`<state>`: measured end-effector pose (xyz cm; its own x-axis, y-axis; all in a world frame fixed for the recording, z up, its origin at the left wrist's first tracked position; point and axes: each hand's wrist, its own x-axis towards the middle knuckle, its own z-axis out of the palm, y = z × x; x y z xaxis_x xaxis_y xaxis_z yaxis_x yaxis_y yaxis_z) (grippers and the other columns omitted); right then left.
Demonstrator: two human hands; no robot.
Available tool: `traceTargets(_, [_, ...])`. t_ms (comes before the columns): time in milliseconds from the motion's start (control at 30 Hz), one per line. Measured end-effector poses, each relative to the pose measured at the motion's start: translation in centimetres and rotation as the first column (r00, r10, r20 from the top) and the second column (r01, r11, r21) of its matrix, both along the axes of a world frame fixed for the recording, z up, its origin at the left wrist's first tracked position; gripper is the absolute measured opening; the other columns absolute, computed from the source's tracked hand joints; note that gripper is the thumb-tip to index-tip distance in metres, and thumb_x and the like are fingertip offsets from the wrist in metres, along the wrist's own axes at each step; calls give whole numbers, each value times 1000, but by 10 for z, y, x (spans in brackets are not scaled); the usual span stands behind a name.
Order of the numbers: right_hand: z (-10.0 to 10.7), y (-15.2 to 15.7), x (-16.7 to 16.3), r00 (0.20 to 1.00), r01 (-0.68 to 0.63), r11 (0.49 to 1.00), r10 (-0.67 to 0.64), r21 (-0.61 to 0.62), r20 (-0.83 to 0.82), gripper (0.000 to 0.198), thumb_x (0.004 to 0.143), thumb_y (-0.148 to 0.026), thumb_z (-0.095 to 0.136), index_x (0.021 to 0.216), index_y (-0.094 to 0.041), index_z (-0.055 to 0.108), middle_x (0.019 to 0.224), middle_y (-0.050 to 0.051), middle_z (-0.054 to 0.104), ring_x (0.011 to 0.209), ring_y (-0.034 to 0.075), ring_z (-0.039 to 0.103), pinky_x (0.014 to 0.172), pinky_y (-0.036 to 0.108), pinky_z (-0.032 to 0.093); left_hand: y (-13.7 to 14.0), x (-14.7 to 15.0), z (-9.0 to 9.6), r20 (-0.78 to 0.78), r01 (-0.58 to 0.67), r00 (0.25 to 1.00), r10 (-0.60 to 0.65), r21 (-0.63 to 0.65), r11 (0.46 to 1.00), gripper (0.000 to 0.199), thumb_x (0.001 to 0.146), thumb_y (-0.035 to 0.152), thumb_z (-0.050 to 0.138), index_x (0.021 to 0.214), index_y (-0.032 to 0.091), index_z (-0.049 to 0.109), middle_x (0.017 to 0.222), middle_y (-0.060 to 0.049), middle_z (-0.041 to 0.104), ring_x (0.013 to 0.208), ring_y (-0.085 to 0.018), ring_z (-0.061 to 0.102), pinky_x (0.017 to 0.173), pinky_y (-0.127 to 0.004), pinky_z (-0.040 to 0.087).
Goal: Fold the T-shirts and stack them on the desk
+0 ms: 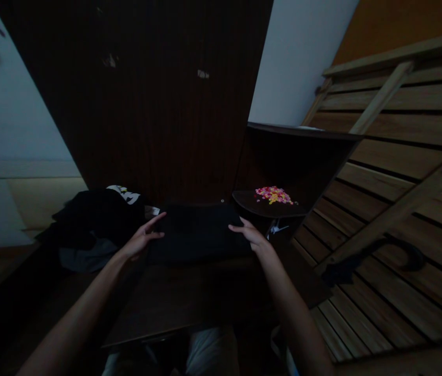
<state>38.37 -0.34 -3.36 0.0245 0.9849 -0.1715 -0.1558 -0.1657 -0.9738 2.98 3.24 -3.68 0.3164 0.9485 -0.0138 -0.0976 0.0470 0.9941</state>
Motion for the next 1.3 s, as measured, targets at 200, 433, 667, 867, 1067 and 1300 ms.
traceTargets(200, [-7,55,18,994,75,997,-73,-22,77,51,67,-18,78,115,-22,61,105,7,73,92,23,70,87,39,55,57,31,-23,-7,-118,993,118,59,991,74,70,6,61,139,30,50,129,-4,63,111,-23,62,91,-34,53])
traceTargets(433, [-65,67,26,983,65,967,-20,-247,181,42,73,-23,74,113,-15,62,100,11,73,88,21,70,84,37,55,68,31,-87,-193,-84,979,61,-113,990,57,72,9,64,128,18,60,105,-8,73,90,-19,68,80,-29,54])
traceTargets(667, [-71,67,23,938,181,971,-123,-155,325,28,77,-17,65,105,-16,61,93,7,72,79,18,69,74,31,54,68,29,-88,-332,-164,927,175,62,985,58,75,6,56,131,19,57,132,-9,62,117,-21,60,96,-30,49])
traceTargets(867, [-48,67,10,352,211,971,-187,117,917,36,77,-21,65,112,-17,59,108,12,68,101,25,63,87,36,48,65,39,-71,-729,-83,543,417,447,890,55,69,15,68,123,15,60,148,-16,42,131,-32,46,109,-42,38])
traceTargets(1067, [-40,77,-50,191,-145,940,-278,308,941,41,91,-26,47,129,-11,53,143,16,48,135,29,37,112,43,29,69,84,-56,-763,191,479,434,573,797,47,88,29,49,132,10,52,150,-18,40,139,-33,34,113,-47,30])
traceTargets(1300, [-73,96,-91,401,-328,912,-100,245,911,47,97,-35,40,138,-17,51,154,3,36,146,27,20,121,40,11,79,106,-75,-827,301,497,262,447,842,54,91,38,44,142,20,45,155,-11,33,147,-34,15,118,-54,9])
